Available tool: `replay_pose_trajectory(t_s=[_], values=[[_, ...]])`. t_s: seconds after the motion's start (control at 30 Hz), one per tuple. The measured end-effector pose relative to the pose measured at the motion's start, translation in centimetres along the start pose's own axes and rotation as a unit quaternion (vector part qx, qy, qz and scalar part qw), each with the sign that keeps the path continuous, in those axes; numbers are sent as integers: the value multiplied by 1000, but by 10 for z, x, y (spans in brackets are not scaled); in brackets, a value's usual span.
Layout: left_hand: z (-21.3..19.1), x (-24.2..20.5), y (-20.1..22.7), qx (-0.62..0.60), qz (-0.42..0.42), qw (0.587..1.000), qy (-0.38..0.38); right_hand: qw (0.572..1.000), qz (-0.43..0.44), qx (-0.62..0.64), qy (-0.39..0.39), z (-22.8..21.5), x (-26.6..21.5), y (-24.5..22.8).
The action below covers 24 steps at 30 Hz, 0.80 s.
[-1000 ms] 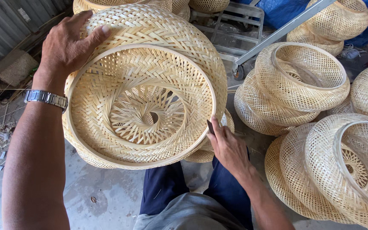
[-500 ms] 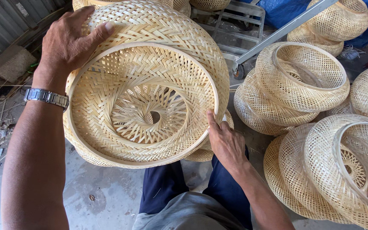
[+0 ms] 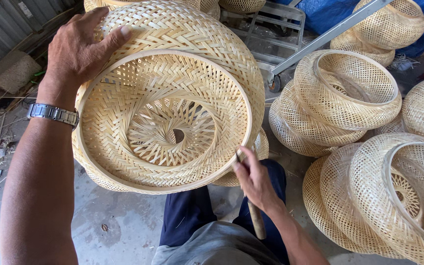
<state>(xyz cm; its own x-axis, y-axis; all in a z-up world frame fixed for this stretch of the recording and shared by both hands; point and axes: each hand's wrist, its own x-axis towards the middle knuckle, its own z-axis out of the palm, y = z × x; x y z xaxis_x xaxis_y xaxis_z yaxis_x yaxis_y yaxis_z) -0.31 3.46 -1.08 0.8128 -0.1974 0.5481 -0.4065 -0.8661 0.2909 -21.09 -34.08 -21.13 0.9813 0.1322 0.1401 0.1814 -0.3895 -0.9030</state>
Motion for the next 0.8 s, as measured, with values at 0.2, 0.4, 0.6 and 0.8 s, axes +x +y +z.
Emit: replay_pose_trajectory(t_s=[0.2, 0.4, 0.6, 0.8], values=[[1, -2, -2, 19, 59, 998, 32, 992, -7, 36, 123, 6, 13, -10], [1, -5, -5, 25, 71, 996, 41, 994, 17, -50, 97, 14, 20, -2], [-1, -5, 0, 22, 41, 999, 21, 991, -7, 115, -60, 22, -1, 1], [-2, -5, -1, 21, 68, 997, 36, 998, 11, -10, 65, 24, 11, 3]])
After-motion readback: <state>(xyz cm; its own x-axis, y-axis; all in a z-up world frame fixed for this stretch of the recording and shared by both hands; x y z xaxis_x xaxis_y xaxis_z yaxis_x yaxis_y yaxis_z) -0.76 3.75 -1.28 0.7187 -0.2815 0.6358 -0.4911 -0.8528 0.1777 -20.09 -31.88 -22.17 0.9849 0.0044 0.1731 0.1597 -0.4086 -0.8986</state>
